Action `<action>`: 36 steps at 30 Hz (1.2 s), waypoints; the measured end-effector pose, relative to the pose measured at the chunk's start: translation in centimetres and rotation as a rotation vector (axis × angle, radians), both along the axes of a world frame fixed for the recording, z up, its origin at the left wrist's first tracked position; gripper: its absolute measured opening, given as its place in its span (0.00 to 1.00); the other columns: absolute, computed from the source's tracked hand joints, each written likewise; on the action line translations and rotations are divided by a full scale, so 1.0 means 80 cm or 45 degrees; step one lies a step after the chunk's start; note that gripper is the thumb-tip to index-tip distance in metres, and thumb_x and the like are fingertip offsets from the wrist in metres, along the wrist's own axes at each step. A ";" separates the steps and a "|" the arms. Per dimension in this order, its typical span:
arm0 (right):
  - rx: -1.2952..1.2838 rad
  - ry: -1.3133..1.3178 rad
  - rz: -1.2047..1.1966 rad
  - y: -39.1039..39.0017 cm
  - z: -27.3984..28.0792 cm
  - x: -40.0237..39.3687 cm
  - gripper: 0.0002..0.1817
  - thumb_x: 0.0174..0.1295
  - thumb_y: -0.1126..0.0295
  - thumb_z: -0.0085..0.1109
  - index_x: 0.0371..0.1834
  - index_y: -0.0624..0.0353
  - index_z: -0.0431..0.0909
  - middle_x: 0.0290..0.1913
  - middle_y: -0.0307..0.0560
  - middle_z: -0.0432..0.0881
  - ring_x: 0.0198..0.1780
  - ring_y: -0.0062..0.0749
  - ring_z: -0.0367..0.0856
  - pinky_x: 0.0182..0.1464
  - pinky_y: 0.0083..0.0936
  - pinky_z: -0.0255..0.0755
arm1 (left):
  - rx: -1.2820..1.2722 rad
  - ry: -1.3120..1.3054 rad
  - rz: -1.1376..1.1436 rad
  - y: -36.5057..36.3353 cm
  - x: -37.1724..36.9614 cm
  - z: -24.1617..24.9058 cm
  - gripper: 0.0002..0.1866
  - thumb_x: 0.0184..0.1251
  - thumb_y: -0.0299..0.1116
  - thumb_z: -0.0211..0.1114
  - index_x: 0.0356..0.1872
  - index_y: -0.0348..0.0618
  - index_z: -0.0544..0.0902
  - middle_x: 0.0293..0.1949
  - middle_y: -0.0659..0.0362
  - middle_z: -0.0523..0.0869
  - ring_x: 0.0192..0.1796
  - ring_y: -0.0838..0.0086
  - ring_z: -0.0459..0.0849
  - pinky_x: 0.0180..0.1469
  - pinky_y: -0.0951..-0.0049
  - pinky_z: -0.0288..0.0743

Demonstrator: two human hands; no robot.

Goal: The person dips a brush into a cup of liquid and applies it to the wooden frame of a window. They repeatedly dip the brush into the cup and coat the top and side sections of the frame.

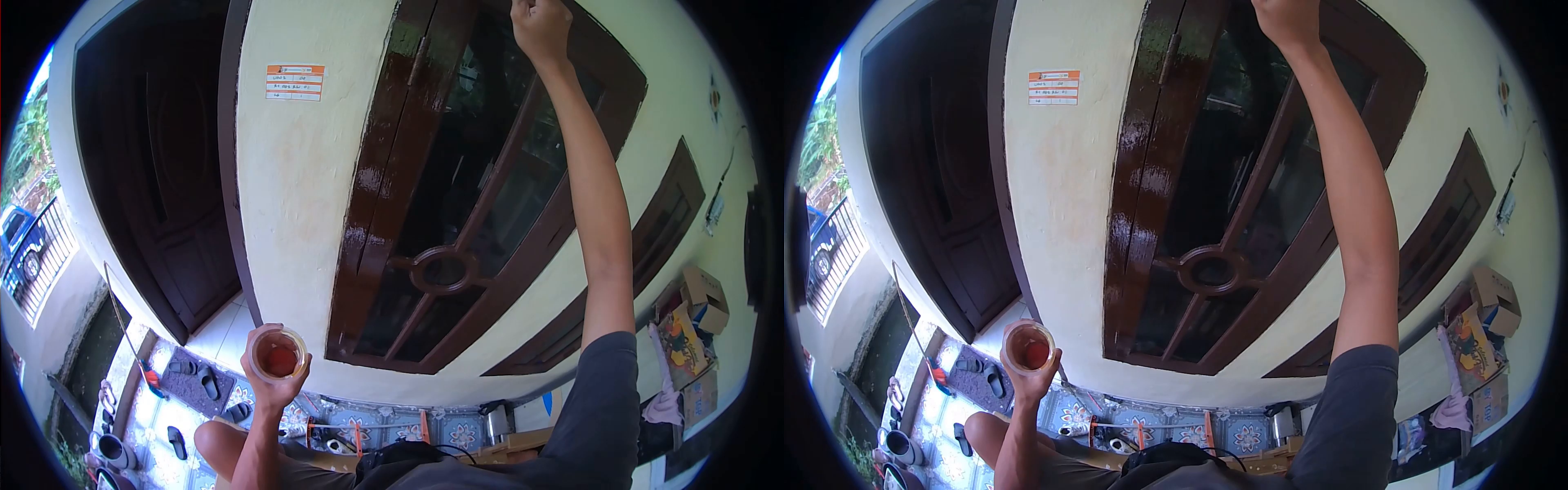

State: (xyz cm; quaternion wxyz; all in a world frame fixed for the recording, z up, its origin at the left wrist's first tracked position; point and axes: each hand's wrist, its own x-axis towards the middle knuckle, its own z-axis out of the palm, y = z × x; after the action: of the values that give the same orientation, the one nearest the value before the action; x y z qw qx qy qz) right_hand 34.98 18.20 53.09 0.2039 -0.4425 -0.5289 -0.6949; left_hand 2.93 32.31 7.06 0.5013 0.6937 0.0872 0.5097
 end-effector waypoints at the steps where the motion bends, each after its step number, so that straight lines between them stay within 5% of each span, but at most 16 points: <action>1: 0.007 0.000 0.022 0.003 -0.005 0.002 0.11 0.73 0.64 0.57 0.48 0.60 0.75 0.36 0.43 0.84 0.32 0.24 0.80 0.36 0.23 0.76 | 0.026 0.022 -0.024 0.002 -0.001 -0.002 0.31 0.44 0.33 0.80 0.50 0.36 0.76 0.45 0.57 0.80 0.41 0.75 0.82 0.45 0.76 0.78; 3: 0.009 0.001 0.041 0.007 -0.026 0.005 0.10 0.73 0.64 0.57 0.47 0.60 0.75 0.35 0.42 0.83 0.31 0.23 0.78 0.35 0.22 0.75 | 0.004 0.017 -0.045 0.001 0.000 -0.003 0.31 0.44 0.33 0.80 0.50 0.36 0.76 0.45 0.57 0.80 0.42 0.75 0.82 0.45 0.76 0.78; 5: 0.024 0.326 -0.013 0.003 -0.064 0.002 0.09 0.68 0.71 0.63 0.49 0.56 0.78 0.43 0.43 0.88 0.43 0.24 0.88 0.46 0.20 0.81 | -0.016 0.008 -0.070 0.000 0.003 -0.002 0.31 0.44 0.33 0.80 0.50 0.36 0.75 0.45 0.57 0.79 0.42 0.75 0.82 0.45 0.76 0.78; 8: -0.168 0.230 0.168 -0.002 -0.109 -0.003 0.09 0.67 0.69 0.64 0.48 0.54 0.77 0.36 0.44 0.87 0.37 0.34 0.89 0.37 0.27 0.79 | 0.002 0.018 -0.061 -0.002 0.004 0.000 0.31 0.44 0.33 0.80 0.50 0.36 0.76 0.45 0.57 0.80 0.41 0.75 0.82 0.45 0.76 0.78; 11: -0.186 0.181 0.301 -0.004 -0.105 -0.010 0.09 0.67 0.70 0.64 0.48 0.54 0.77 0.38 0.45 0.87 0.38 0.36 0.89 0.39 0.27 0.79 | -0.012 0.025 -0.049 -0.001 0.008 -0.001 0.30 0.44 0.32 0.79 0.49 0.36 0.76 0.44 0.57 0.80 0.40 0.75 0.82 0.45 0.76 0.78; 13: -0.153 0.166 0.338 0.000 -0.072 -0.011 0.11 0.67 0.70 0.64 0.50 0.55 0.78 0.43 0.43 0.88 0.42 0.27 0.89 0.43 0.25 0.81 | -0.001 -0.027 0.002 -0.003 0.011 0.000 0.30 0.40 0.29 0.79 0.48 0.34 0.77 0.38 0.56 0.82 0.37 0.74 0.83 0.43 0.76 0.78; 15: 0.011 -0.080 0.304 0.012 -0.026 -0.011 0.10 0.73 0.64 0.58 0.46 0.59 0.75 0.34 0.41 0.83 0.30 0.23 0.78 0.34 0.21 0.74 | -0.002 -0.017 -0.009 -0.004 0.008 0.002 0.30 0.40 0.29 0.79 0.48 0.34 0.77 0.38 0.56 0.83 0.37 0.74 0.83 0.43 0.76 0.78; 18: 0.009 -0.051 0.157 0.021 0.010 -0.012 0.09 0.72 0.66 0.59 0.47 0.59 0.75 0.35 0.42 0.84 0.32 0.24 0.82 0.34 0.22 0.75 | -0.005 -0.014 -0.006 -0.003 0.005 0.004 0.30 0.40 0.28 0.79 0.48 0.34 0.77 0.37 0.56 0.83 0.37 0.75 0.83 0.43 0.76 0.78; 24: -0.144 -0.051 0.180 0.032 -0.045 -0.003 0.07 0.71 0.69 0.60 0.46 0.58 0.76 0.35 0.42 0.84 0.32 0.23 0.81 0.34 0.20 0.75 | -0.014 -0.061 0.021 -0.002 0.001 0.007 0.30 0.40 0.28 0.79 0.48 0.34 0.77 0.35 0.57 0.82 0.36 0.75 0.83 0.42 0.76 0.78; 26: -0.202 -0.012 0.246 0.026 -0.082 0.003 0.10 0.66 0.71 0.64 0.49 0.53 0.77 0.38 0.46 0.86 0.39 0.40 0.88 0.39 0.29 0.80 | -0.018 -0.070 0.018 -0.003 0.001 0.008 0.30 0.40 0.28 0.79 0.48 0.34 0.77 0.36 0.57 0.82 0.36 0.75 0.83 0.42 0.76 0.78; 31: -0.302 0.109 0.198 0.000 -0.159 -0.025 0.10 0.66 0.72 0.63 0.49 0.53 0.77 0.37 0.47 0.86 0.39 0.41 0.88 0.39 0.30 0.80 | -0.019 -0.037 0.003 -0.003 0.002 0.004 0.30 0.40 0.29 0.79 0.48 0.35 0.77 0.38 0.56 0.82 0.37 0.75 0.83 0.42 0.76 0.78; 36: -0.193 0.153 0.352 0.000 -0.114 -0.024 0.11 0.66 0.73 0.63 0.50 0.54 0.77 0.40 0.47 0.87 0.42 0.39 0.89 0.40 0.29 0.81 | -0.015 -0.024 0.001 -0.004 0.003 0.002 0.30 0.40 0.29 0.79 0.48 0.35 0.77 0.37 0.57 0.82 0.37 0.75 0.83 0.42 0.76 0.78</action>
State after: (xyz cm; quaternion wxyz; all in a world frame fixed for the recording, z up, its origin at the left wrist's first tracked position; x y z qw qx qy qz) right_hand 33.09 18.20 43.97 0.2951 -0.4204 -0.6224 -0.5906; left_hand 3.16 32.00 7.22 0.5060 0.6858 0.0859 0.5160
